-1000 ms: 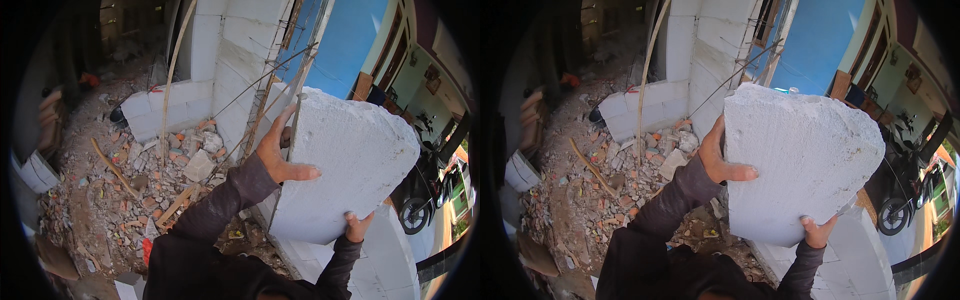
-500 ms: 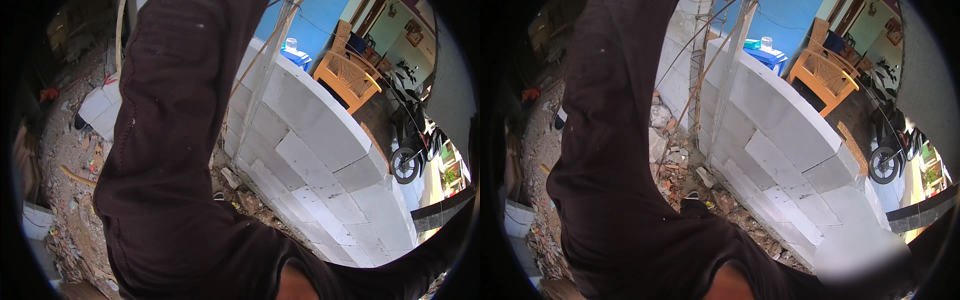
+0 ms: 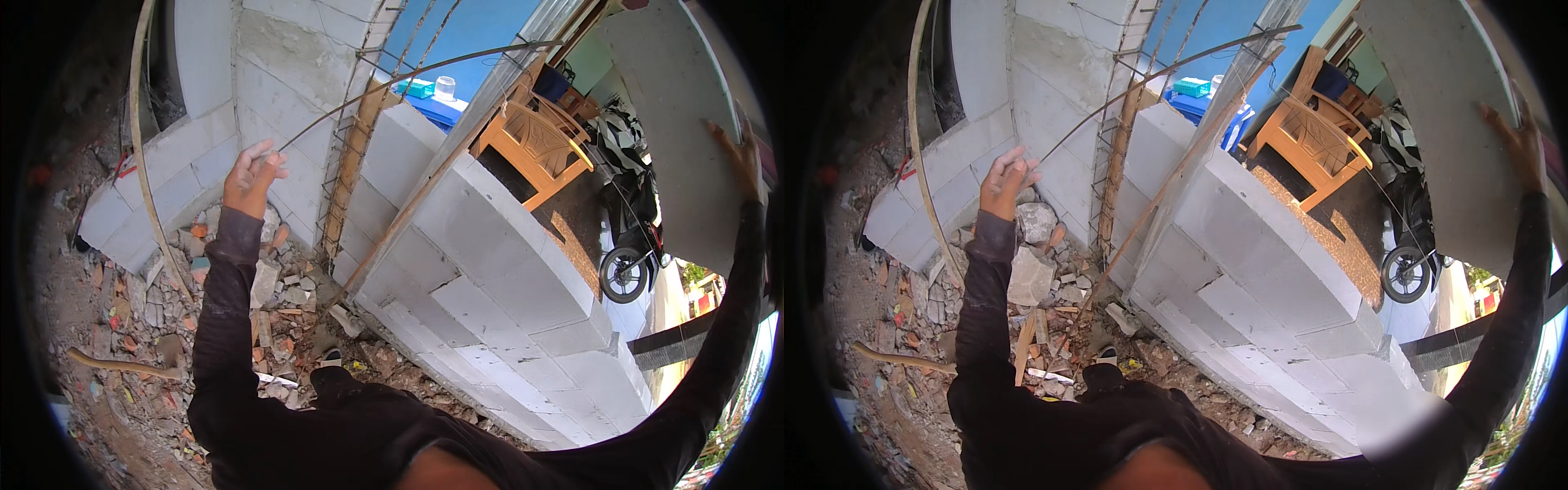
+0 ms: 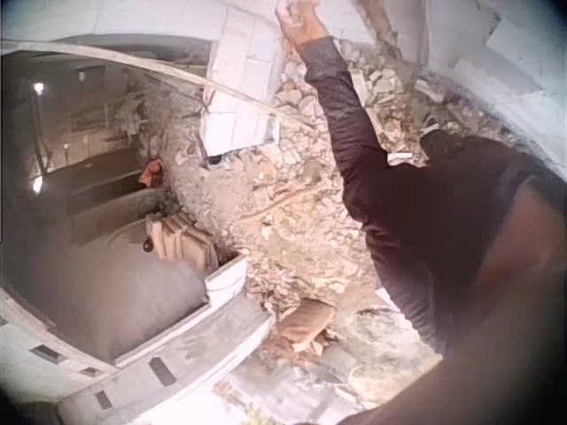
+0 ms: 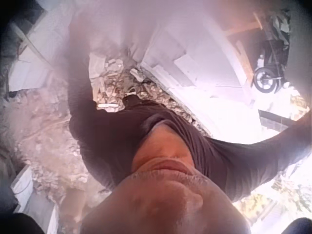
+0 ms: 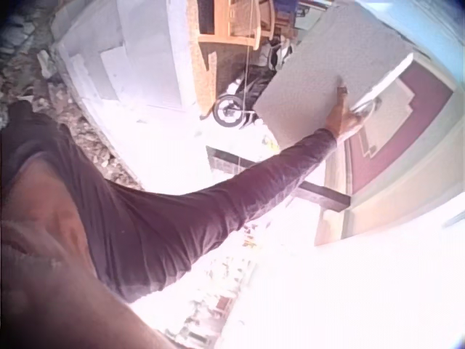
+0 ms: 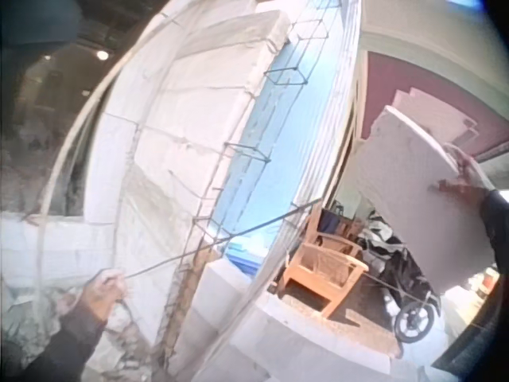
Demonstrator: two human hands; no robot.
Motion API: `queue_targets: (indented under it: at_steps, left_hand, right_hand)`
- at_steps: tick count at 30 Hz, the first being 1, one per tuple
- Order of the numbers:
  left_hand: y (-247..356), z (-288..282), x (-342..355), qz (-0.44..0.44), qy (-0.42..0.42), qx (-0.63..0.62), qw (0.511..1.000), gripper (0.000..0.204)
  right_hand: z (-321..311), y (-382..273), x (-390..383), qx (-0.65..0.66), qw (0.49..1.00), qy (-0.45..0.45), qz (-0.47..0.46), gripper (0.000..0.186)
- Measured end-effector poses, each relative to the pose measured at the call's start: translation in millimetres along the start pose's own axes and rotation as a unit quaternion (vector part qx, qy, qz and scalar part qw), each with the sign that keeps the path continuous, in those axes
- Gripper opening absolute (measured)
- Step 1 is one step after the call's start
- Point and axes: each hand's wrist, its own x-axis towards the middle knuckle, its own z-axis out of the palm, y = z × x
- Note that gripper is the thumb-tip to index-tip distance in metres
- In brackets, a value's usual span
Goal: The person breaks a white block with a hammer, scoops cement from a bucket with a trowel, applies it to the block, and places the block onto a partially built wall. The person repeats this process with additional blocks.
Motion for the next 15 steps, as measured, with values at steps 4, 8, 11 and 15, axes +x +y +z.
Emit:
queue_targets:
  at_steps: [4, 8, 11, 15]
  left_hand:
    - [-95.9, 0.4, -32.2, -0.092, -0.037, -0.034, 0.994, 0.041]
    - [-161.8, -16.7, -66.4, -0.18, -0.031, -0.033, 0.983, 0.043]
    - [-191.5, -29.8, -81.3, -0.199, -0.018, -0.028, 0.979, 0.045]
    - [-212.0, -35.7, -80.9, -0.196, 0.0, -0.034, 0.98, 0.046]
  right_hand:
    - [85.7, -13.3, 1.2, 0.014, 0.991, -0.128, 0.026, 0.089]
    - [131.7, -47.6, -9.0, 0.114, 0.969, -0.218, 0.028, 0.093]
    - [141.2, -73.9, -13.9, 0.132, 0.945, -0.294, 0.049, 0.091]
    - [145.8, -101.2, -17.4, 0.174, 0.925, -0.338, 0.014, 0.092]
